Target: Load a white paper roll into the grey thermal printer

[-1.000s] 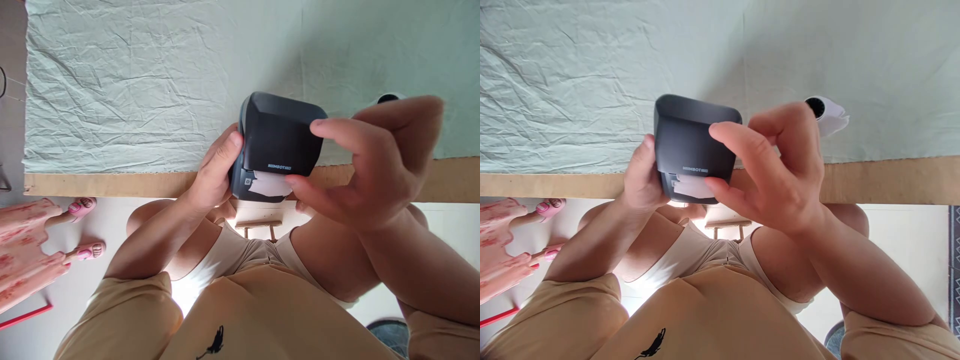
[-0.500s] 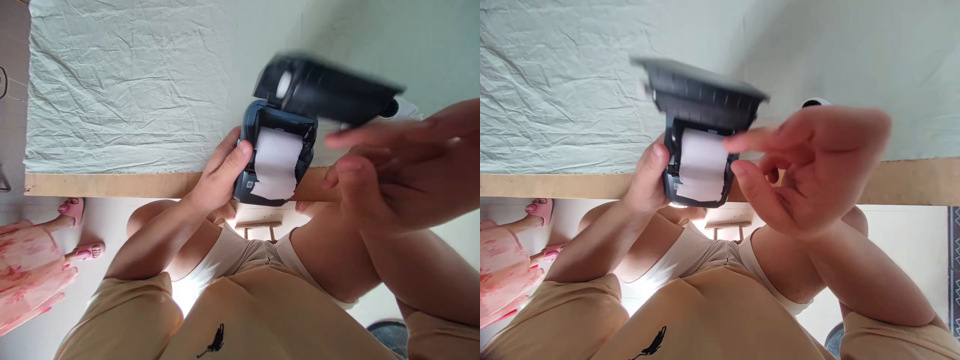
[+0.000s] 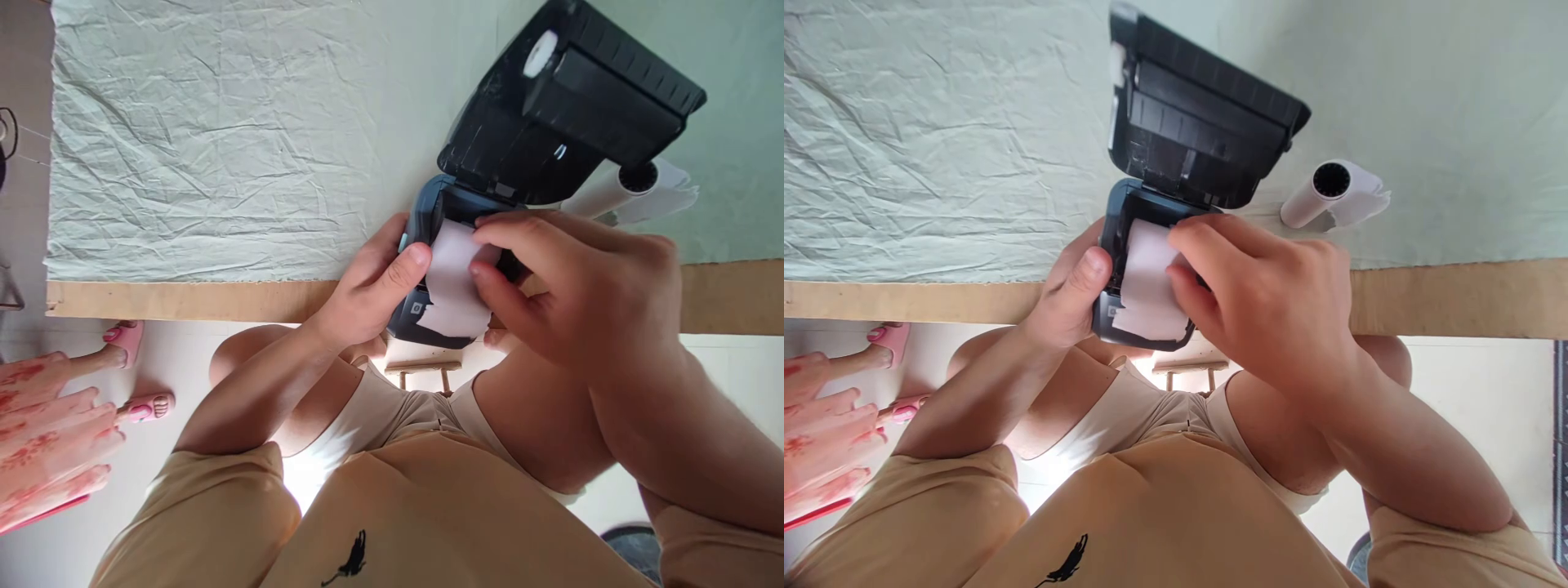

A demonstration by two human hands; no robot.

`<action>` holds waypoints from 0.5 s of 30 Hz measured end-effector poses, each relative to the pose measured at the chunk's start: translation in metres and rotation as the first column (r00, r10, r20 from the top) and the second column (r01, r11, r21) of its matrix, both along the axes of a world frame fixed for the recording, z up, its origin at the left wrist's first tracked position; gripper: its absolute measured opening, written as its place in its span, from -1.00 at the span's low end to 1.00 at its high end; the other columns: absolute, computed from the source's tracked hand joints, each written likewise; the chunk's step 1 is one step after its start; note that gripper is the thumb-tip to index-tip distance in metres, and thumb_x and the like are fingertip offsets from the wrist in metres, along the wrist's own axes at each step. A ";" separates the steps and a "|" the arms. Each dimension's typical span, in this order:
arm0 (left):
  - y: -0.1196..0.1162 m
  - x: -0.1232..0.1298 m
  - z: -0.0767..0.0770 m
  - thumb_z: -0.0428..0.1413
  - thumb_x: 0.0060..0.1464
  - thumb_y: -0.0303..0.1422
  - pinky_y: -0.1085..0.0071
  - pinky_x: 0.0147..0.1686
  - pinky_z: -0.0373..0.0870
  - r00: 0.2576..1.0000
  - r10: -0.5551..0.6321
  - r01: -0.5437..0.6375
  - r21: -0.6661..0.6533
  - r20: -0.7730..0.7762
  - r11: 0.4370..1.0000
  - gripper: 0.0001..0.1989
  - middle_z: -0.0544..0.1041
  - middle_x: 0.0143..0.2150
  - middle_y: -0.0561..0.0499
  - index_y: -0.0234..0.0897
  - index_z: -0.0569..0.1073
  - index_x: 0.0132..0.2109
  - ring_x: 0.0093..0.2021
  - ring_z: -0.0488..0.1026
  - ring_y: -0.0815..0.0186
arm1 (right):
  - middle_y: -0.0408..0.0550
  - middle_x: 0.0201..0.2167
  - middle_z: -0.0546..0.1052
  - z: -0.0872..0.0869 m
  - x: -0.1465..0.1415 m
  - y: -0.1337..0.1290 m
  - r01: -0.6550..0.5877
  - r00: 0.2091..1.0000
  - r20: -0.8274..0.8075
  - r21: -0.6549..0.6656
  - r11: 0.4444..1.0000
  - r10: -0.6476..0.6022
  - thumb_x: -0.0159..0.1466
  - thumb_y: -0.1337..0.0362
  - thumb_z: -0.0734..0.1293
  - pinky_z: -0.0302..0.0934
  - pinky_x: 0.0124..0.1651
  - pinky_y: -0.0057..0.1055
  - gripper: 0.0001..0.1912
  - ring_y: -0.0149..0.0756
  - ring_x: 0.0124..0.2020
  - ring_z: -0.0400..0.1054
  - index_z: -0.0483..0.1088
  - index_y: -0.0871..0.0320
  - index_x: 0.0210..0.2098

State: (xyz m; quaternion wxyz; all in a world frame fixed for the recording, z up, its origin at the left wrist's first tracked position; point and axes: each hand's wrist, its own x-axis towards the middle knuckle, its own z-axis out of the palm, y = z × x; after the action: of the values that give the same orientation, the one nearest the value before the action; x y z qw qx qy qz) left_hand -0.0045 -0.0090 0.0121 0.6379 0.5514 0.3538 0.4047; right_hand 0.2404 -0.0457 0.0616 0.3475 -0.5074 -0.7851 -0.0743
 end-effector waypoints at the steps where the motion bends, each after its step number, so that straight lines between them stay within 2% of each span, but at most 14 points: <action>1: 0.000 -0.001 -0.001 0.31 0.46 0.51 0.17 -0.03 0.69 1.000 0.000 0.000 0.016 0.005 1.000 -0.22 0.79 0.05 -0.12 -0.12 0.76 0.19 -0.01 0.71 0.01 | -0.28 -0.21 0.81 0.003 0.002 -0.001 -0.014 1.000 0.017 -0.044 0.999 0.015 0.65 0.31 0.46 -0.03 -0.44 -0.19 -0.89 -0.35 -0.42 0.52 0.58 -0.02 -0.05; 3: 0.000 -0.002 -0.002 0.25 0.51 0.50 0.20 -0.10 0.67 1.000 -0.015 0.015 0.049 0.005 0.999 -0.21 0.77 0.02 -0.12 -0.12 0.77 0.23 -0.05 0.71 0.03 | -0.27 -0.27 0.76 0.008 0.008 0.000 -0.068 0.996 0.042 -0.131 0.989 0.074 0.65 0.30 0.46 -0.05 -0.43 -0.21 -0.91 -0.35 -0.46 0.42 0.58 -0.02 -0.03; 6: 0.002 -0.004 -0.003 0.19 0.54 0.51 0.23 -0.21 0.65 0.998 -0.065 0.063 0.102 0.015 0.993 -0.20 0.75 -0.03 -0.11 -0.12 0.77 0.25 -0.11 0.72 0.05 | -0.25 -0.28 0.72 0.012 0.016 0.003 -0.178 0.982 0.025 -0.227 0.958 0.188 0.63 0.30 0.49 0.00 -0.43 -0.27 -0.90 -0.36 -0.44 0.42 0.60 -0.02 0.10; 9: 0.006 -0.001 -0.005 0.28 0.53 0.47 0.20 -0.06 0.78 0.999 -0.037 0.035 0.117 0.015 0.992 -0.24 0.79 0.07 -0.10 -0.10 0.77 0.29 0.05 0.80 0.00 | -0.22 -0.23 0.74 0.015 0.015 0.006 -0.203 0.979 -0.054 -0.243 0.948 0.196 0.59 0.36 0.51 0.16 -0.39 -0.34 -0.79 -0.36 -0.37 0.53 0.61 0.01 0.17; 12: 0.007 0.005 -0.010 0.31 0.49 0.50 0.10 0.10 0.86 0.998 0.024 -0.028 0.092 0.050 0.995 -0.19 0.82 0.19 -0.07 0.03 0.67 0.48 0.26 0.85 -0.11 | -0.22 -0.21 0.78 0.016 0.010 0.003 -0.197 0.978 -0.128 -0.281 0.939 0.167 0.56 0.40 0.49 0.37 -0.32 -0.35 -0.73 -0.34 -0.33 0.60 0.64 -0.01 0.18; 15: 0.006 0.009 -0.015 0.26 0.53 0.51 0.01 0.12 0.89 0.991 -0.012 0.003 0.068 0.130 0.998 -0.15 0.83 0.22 -0.08 0.08 0.56 0.59 0.32 0.88 -0.17 | -0.22 -0.14 0.80 0.018 0.013 -0.007 -0.236 0.952 -0.268 -0.333 0.913 0.148 0.62 0.21 0.49 0.53 -0.27 -0.27 -0.77 -0.33 -0.37 0.60 0.62 -0.09 0.24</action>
State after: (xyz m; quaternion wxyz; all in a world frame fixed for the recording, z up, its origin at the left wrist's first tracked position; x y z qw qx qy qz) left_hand 0.0041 -0.0035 -0.0031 0.6420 0.5466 0.2956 0.4491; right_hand 0.2538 -0.0523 0.0797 0.3452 -0.4877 -0.7842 0.1671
